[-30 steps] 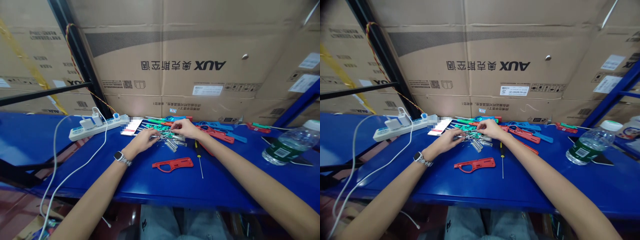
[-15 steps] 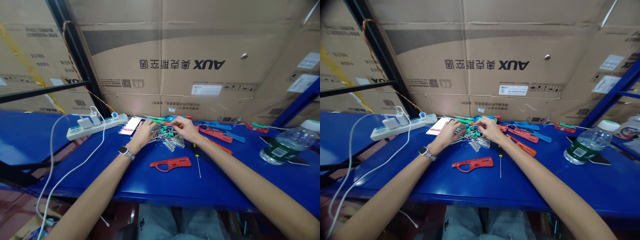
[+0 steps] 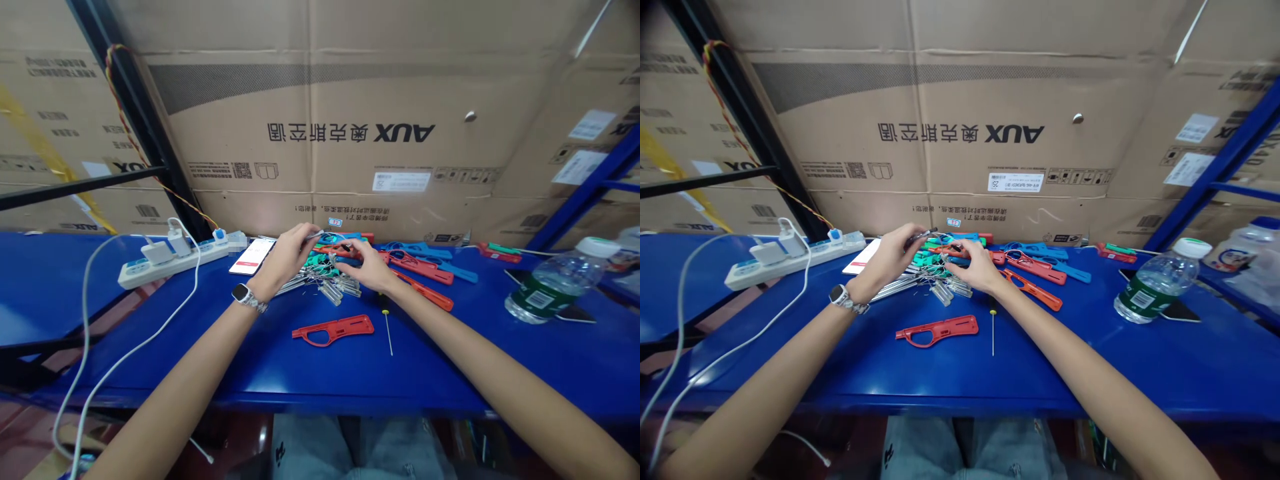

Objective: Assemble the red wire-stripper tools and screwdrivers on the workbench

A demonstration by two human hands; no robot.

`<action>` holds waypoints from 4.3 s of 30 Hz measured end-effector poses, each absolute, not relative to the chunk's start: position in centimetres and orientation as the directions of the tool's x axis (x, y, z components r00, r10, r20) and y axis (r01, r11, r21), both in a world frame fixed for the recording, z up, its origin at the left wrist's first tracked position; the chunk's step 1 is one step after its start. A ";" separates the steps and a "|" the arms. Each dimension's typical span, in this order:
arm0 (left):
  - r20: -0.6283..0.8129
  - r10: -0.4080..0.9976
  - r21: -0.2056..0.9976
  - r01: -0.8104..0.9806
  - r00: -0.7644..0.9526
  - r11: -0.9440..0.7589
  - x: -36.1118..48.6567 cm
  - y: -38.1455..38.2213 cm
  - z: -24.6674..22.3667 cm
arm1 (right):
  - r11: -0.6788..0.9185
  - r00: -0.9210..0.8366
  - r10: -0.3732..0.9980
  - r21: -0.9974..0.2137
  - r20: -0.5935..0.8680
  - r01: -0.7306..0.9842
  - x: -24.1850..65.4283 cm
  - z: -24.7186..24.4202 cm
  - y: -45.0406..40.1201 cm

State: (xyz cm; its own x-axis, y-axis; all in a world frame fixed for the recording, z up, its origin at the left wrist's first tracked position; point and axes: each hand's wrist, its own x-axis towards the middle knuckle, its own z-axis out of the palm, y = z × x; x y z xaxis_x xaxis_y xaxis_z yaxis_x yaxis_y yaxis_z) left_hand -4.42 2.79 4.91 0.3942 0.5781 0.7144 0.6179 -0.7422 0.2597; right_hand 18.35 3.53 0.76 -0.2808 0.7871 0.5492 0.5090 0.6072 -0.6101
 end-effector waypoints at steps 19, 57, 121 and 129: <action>0.704 0.592 0.373 0.505 0.393 -0.779 -3.6 1.0 5.9 | 0.389 -0.432 0.840 -0.919 0.328 0.059 18.4 0.7 1.5; 0.377 0.700 0.580 0.434 0.607 -0.689 -3.5 -0.6 3.6 | 0.536 -0.383 0.828 -0.776 0.409 0.332 20.0 2.8 -0.7; 0.370 0.569 0.365 0.448 0.734 -0.816 -3.3 -3.9 -0.9 | 0.417 -0.430 0.873 -0.809 0.230 0.414 18.2 -0.7 -2.8; 0.404 0.640 0.376 0.519 0.654 -0.768 -3.2 -4.6 -1.5 | 0.465 -0.415 0.868 -0.738 0.273 0.489 17.9 -0.8 -3.2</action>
State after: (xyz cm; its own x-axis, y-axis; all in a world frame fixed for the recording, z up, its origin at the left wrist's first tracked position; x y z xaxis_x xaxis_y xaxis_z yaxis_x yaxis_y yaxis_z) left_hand -3.21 -4.61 -1.50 0.6537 0.6398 0.4041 0.5186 -0.7676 0.3765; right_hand 17.89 -3.15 -0.81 -0.4147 0.8681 0.2726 0.4885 0.4652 -0.7382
